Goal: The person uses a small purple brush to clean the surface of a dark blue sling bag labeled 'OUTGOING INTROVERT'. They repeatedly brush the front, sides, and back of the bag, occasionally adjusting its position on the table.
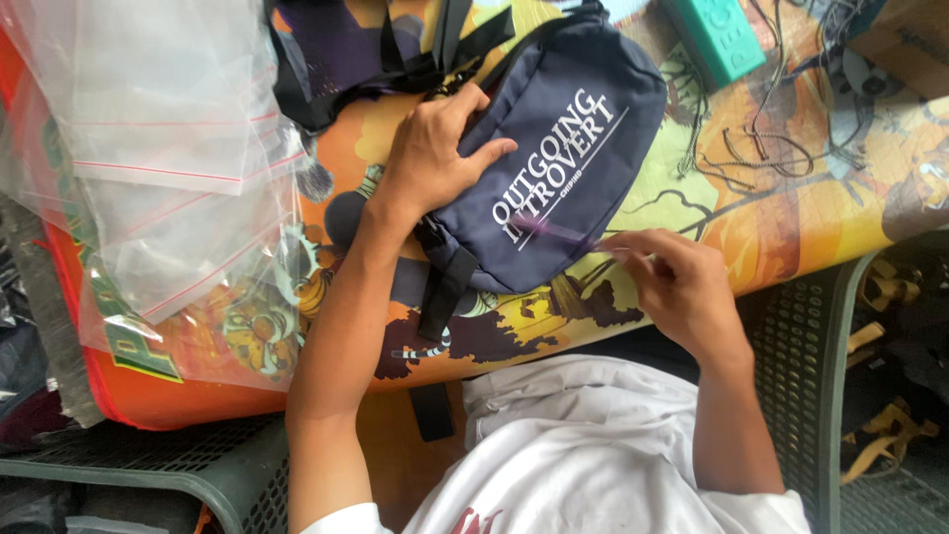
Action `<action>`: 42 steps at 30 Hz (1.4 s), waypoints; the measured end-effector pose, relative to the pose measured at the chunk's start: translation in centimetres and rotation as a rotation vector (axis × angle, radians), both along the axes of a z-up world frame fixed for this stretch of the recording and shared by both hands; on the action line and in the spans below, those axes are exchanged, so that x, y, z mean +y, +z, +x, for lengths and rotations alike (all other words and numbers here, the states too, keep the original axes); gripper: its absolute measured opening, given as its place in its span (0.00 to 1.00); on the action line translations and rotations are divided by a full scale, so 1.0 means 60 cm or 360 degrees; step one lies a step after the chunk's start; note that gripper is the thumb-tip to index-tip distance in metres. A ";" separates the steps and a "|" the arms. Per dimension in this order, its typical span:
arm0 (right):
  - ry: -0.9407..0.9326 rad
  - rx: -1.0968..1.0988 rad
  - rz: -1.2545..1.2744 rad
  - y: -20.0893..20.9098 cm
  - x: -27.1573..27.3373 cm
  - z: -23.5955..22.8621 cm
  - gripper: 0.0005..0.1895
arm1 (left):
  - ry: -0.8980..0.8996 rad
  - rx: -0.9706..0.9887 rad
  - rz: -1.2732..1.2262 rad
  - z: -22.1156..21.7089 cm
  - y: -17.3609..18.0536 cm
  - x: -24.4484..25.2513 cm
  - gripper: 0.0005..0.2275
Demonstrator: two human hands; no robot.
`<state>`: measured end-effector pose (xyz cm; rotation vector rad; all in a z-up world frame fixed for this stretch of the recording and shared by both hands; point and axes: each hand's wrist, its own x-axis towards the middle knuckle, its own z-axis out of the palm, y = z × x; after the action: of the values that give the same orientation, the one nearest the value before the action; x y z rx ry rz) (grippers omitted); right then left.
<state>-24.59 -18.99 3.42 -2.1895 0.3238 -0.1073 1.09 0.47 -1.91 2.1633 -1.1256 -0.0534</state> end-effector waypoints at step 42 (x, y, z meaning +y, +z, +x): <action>0.0111 -0.0205 -0.0065 0.030 0.044 0.007 0.07 | -0.0020 0.0132 -0.0031 -0.002 0.013 0.001 0.18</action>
<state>-24.16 -16.36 5.24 -2.2193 0.1743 -0.2170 0.95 0.52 -1.15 2.1168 -1.0881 -0.1361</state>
